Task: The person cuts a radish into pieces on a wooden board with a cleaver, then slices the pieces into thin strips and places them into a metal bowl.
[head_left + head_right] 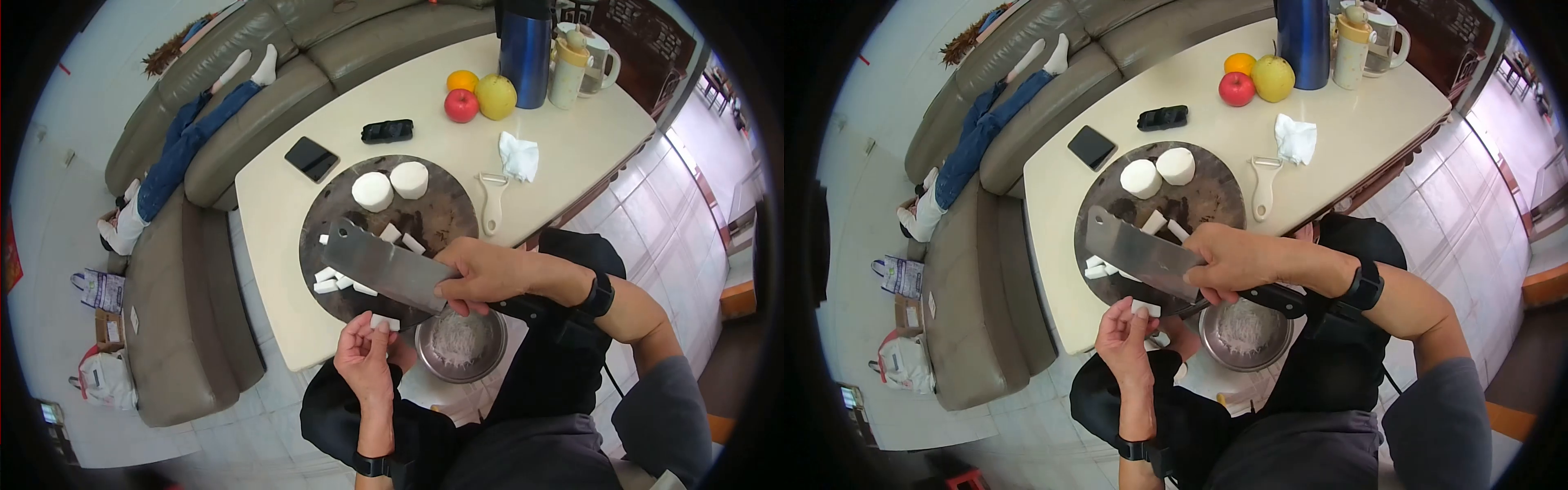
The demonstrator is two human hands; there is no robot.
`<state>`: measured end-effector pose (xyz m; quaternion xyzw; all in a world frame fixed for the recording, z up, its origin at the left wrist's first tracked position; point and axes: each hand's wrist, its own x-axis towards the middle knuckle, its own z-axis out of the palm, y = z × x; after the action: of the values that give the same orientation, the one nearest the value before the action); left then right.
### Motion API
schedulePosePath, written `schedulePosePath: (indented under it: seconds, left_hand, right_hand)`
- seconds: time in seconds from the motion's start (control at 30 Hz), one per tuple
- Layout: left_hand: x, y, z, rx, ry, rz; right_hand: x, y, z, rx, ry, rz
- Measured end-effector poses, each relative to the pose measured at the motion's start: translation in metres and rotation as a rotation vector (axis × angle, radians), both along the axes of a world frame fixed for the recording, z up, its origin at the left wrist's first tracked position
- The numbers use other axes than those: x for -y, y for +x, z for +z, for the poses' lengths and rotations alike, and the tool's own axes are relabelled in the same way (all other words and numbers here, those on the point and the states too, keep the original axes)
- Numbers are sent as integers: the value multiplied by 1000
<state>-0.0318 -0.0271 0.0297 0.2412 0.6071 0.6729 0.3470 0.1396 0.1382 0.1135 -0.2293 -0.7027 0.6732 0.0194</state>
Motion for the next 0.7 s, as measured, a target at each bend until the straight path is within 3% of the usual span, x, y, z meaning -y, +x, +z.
schedulePosePath:
  seconds: [0.2,0.27,0.3,0.37,0.57,0.7]
  left_hand:
    - [0,19,0,-238,-5,70]
    - [-2,22,-3,-532,-25,102]
    - [-2,22,-2,-534,-26,97]
    - [-4,24,0,-311,21,90]
    - [-13,28,5,-325,91,89]
    - [-13,25,-5,-346,122,-33]
  right_hand:
    - [10,27,-7,78,79,-19]
    - [13,36,-10,112,59,-42]
    - [14,39,-15,112,51,-38]
    - [16,45,-18,108,41,-41]
    - [29,49,-16,91,64,-87]
    - [30,55,-22,22,277,-99]
